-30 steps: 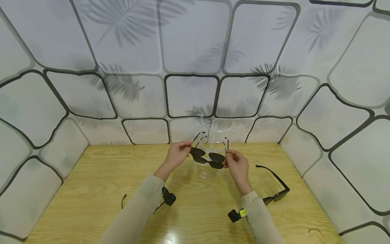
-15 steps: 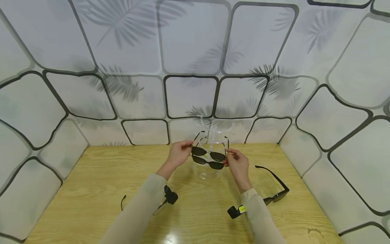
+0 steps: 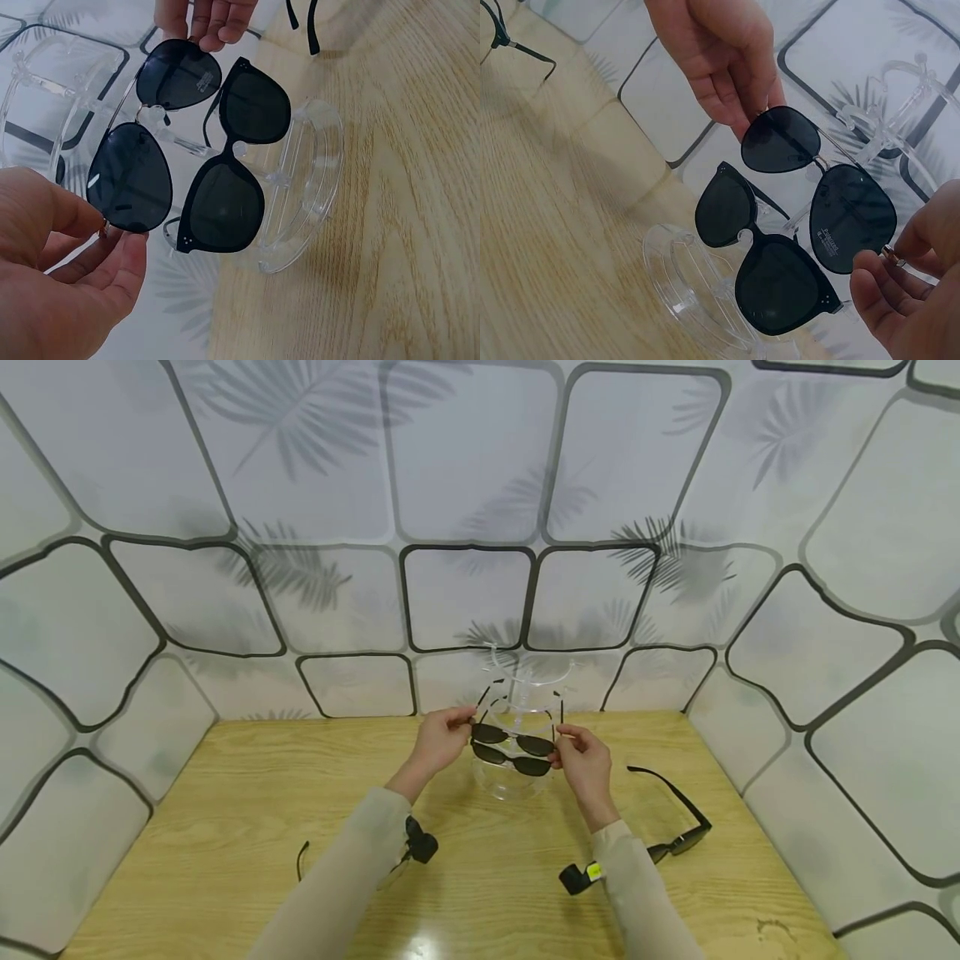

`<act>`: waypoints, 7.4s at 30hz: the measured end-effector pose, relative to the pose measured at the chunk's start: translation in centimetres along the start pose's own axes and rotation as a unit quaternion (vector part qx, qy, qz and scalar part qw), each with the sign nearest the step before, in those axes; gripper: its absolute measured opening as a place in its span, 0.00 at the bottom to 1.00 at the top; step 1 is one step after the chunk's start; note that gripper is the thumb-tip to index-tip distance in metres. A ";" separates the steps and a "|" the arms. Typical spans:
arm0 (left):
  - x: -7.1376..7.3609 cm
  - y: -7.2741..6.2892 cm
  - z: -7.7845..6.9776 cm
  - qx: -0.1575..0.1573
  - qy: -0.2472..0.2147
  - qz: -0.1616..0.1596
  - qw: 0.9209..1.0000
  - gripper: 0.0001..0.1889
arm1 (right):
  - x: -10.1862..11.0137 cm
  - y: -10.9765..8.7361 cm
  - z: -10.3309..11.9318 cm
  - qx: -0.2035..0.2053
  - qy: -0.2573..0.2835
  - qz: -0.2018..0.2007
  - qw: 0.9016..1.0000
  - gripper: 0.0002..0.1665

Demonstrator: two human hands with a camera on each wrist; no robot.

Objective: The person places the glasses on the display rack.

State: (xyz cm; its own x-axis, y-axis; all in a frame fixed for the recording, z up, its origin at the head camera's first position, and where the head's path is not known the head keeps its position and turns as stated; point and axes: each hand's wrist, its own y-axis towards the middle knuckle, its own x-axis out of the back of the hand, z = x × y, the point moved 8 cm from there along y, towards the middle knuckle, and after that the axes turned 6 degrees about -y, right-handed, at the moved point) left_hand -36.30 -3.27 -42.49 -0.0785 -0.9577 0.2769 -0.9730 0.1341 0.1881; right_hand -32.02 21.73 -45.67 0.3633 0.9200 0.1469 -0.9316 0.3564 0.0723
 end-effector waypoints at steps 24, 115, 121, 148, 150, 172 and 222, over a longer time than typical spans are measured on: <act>-0.3 0.0 0.5 -0.010 0.011 -0.010 1.000 0.18 | 0.1 -0.3 -0.5 0.005 -0.021 -0.001 1.000 0.17; 15.1 -14.3 2.1 0.070 0.141 -0.035 0.987 0.21 | -8.4 -7.5 2.1 0.144 -0.117 0.197 0.963 0.11; 16.6 -16.2 3.1 0.094 0.146 -0.047 0.984 0.22 | -10.1 -8.5 1.9 0.147 -0.126 0.241 0.951 0.13; 18.3 -23.3 7.7 0.206 0.176 -0.092 0.958 0.24 | -16.4 -12.7 0.2 0.154 -0.147 0.373 0.903 0.19; 18.2 -23.6 7.9 0.207 0.176 -0.095 0.958 0.24 | -16.6 -12.9 0.0 0.146 -0.148 0.379 0.902 0.20; 16.2 -24.8 10.2 0.255 0.130 -0.067 0.956 0.23 | -17.9 -14.6 -0.8 0.120 -0.155 0.415 0.889 0.15; 15.6 -23.3 6.8 0.205 0.040 -0.082 0.974 0.18 | -16.2 -14.7 1.1 0.088 -0.073 0.415 0.902 0.13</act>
State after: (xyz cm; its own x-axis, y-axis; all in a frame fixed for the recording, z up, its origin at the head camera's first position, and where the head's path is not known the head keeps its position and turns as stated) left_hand -16.37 -23.06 -48.94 0.0866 -0.9328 0.3497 -0.9773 -0.1477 -0.1521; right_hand -24.15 1.45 -48.04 -0.4489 0.8218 0.3509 -0.8716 -0.4893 0.0309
